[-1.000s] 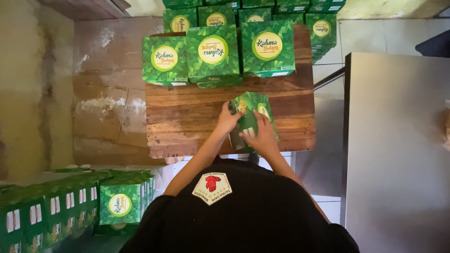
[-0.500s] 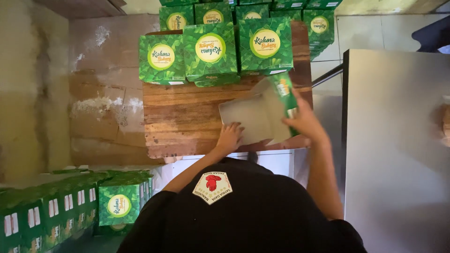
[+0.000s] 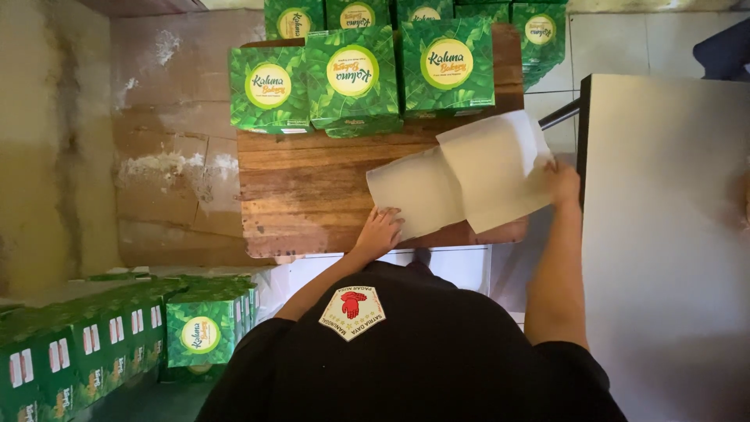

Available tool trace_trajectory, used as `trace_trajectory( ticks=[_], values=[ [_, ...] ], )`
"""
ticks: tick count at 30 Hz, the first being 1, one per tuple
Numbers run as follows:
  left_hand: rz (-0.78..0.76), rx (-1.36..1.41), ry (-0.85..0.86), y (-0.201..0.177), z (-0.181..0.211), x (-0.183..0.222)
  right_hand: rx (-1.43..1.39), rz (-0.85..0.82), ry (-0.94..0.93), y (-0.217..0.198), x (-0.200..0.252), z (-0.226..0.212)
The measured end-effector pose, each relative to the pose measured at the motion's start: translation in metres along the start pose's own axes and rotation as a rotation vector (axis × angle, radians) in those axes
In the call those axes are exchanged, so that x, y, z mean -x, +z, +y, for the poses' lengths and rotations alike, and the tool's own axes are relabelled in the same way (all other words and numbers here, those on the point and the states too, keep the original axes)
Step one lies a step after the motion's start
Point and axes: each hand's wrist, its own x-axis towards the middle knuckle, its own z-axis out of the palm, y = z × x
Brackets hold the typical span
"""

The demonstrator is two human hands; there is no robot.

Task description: The person places plastic-wrapped bread into cardboard boxes, closes the boxes, and stacks them.

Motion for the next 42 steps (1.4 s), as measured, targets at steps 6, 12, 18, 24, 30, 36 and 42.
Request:
trace_trajectory(
  ticks=[6,12,18,24,30,36,42],
  values=[
    [-0.071,-0.015,-0.023,0.006,-0.003,0.004,0.195,0.003,0.099,0.068,-0.016,0.073],
    [-0.042,-0.116,0.084,0.023,-0.009,0.025,0.108,0.029,0.052,-0.022,0.07,-0.07],
    [0.092,-0.082,0.294,0.05,-0.019,0.064,-0.151,0.016,-0.544,-0.079,0.096,-0.222],
    [0.118,-0.138,0.3,0.045,-0.028,0.052,-0.103,-0.112,-0.969,-0.029,0.077,-0.36],
    [-0.053,-0.12,0.126,-0.031,-0.019,0.012,0.131,0.114,-0.99,0.058,0.055,-0.417],
    [-0.067,-0.026,0.058,-0.032,-0.023,-0.012,0.195,0.335,-0.734,0.031,0.098,-0.442],
    [-0.185,-0.023,0.109,-0.01,-0.048,-0.002,-0.019,0.3,-0.609,0.03,0.126,-0.383]
  ],
)
